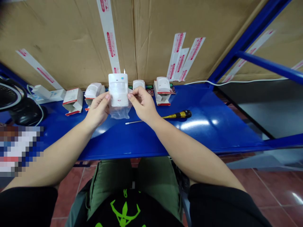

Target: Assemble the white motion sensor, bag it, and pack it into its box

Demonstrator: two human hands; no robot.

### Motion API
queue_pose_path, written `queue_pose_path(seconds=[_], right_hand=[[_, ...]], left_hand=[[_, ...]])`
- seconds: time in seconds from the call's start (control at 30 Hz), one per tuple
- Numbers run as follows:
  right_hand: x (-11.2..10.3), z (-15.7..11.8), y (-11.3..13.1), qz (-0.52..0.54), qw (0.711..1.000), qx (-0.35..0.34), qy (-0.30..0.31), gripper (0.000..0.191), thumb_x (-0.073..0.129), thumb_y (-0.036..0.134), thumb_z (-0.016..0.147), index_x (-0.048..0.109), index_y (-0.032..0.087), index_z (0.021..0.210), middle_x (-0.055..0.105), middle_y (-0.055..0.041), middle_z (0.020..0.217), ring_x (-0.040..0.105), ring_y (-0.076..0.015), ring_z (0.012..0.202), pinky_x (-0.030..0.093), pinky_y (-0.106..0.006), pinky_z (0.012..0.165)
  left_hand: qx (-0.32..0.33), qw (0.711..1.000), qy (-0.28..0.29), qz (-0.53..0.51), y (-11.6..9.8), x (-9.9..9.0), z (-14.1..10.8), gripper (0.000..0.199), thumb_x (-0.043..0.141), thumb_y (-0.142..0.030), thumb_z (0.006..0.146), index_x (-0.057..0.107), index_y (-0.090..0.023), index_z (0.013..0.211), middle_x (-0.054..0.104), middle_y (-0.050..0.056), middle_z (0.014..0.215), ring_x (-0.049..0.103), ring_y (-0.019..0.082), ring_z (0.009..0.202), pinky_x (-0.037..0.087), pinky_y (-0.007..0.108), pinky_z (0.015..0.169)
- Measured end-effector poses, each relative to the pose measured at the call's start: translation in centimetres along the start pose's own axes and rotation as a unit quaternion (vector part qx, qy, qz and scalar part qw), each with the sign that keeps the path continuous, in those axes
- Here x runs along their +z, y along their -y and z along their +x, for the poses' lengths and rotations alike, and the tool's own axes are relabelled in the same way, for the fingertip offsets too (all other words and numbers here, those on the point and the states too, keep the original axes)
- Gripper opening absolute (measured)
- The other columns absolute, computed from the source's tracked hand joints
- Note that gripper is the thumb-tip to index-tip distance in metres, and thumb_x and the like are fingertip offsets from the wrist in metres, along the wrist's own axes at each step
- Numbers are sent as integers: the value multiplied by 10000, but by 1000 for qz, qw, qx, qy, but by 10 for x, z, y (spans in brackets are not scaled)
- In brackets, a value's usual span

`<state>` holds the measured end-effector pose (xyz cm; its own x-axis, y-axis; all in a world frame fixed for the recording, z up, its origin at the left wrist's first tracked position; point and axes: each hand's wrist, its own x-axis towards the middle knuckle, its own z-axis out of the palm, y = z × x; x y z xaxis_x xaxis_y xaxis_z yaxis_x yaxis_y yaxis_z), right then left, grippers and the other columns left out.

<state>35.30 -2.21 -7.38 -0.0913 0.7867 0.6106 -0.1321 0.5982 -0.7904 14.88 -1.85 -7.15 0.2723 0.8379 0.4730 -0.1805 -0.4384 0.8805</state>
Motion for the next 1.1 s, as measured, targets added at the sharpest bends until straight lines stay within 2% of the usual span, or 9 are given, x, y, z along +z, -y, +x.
queue_pose_path(seconds=[0.1, 0.2, 0.3, 0.4, 0.47, 0.67, 0.9, 1.1], right_hand=[[2, 0, 1, -7, 1000, -13, -11, 607, 795, 839, 910, 588, 270, 871, 625, 32, 754, 606, -146, 673, 550, -316, 637], [2, 0, 0, -11, 1000, -14, -10, 612, 793, 841, 910, 585, 267, 863, 617, 35, 750, 601, -143, 672, 532, -311, 627], [2, 0, -2, -16, 1000, -19, -10, 615, 789, 840, 914, 580, 265, 851, 589, 41, 738, 581, -137, 663, 517, -305, 616], [2, 0, -3, -12, 1000, -17, -8, 618, 795, 838, 910, 574, 264, 852, 587, 41, 740, 579, -135, 661, 514, -301, 611], [2, 0, -4, -11, 1000, -13, -4, 617, 787, 842, 913, 569, 268, 861, 596, 39, 743, 584, -139, 662, 526, -308, 614], [1, -2, -6, -41, 999, -2, 1, 526, 792, 730, 961, 555, 271, 865, 599, 34, 754, 585, -150, 686, 494, -309, 624], [-1, -3, -5, -57, 998, -3, 5, 439, 815, 606, 967, 566, 260, 865, 602, 28, 772, 576, -150, 702, 514, -309, 664], [-2, -2, -7, -55, 998, -20, 3, 411, 812, 583, 979, 594, 256, 859, 650, 19, 830, 610, -153, 764, 546, -318, 713]], left_hand=[[23, 999, -33, 28, 3, -1, 1, 582, 792, -774, 971, 869, -238, 1183, 870, 86, 1230, 820, 277, 1172, 666, 425, 1101], [42, 997, -53, 36, 4, 0, 2, 535, 828, -741, 961, 879, -239, 1140, 879, 77, 1152, 823, 252, 1106, 675, 396, 1045], [64, 993, -93, 11, 5, 1, 4, 493, 929, -698, 884, 864, -235, 1042, 871, 52, 1002, 817, 195, 931, 685, 310, 863], [77, 989, -128, -14, 5, 2, 6, 507, 988, -676, 821, 778, -219, 882, 808, 9, 819, 722, 124, 679, 596, 219, 620], [72, 988, -132, -21, 6, 3, 7, 551, 995, -687, 803, 716, -213, 823, 747, -16, 734, 645, 100, 583, 536, 199, 542], [49, 991, -115, -48, 3, 4, 8, 598, 1016, -693, 769, 662, -214, 813, 626, -43, 661, 575, 92, 556, 522, 195, 534], [23, 993, -100, -55, 3, 2, 8, 618, 1023, -706, 750, 647, -224, 839, 523, -62, 639, 487, 85, 527, 445, 189, 491], [47, 995, -85, 2, 5, 1, 9, 624, 916, -786, 840, 638, -228, 861, 489, -47, 660, 393, 96, 531, 357, 219, 476]])
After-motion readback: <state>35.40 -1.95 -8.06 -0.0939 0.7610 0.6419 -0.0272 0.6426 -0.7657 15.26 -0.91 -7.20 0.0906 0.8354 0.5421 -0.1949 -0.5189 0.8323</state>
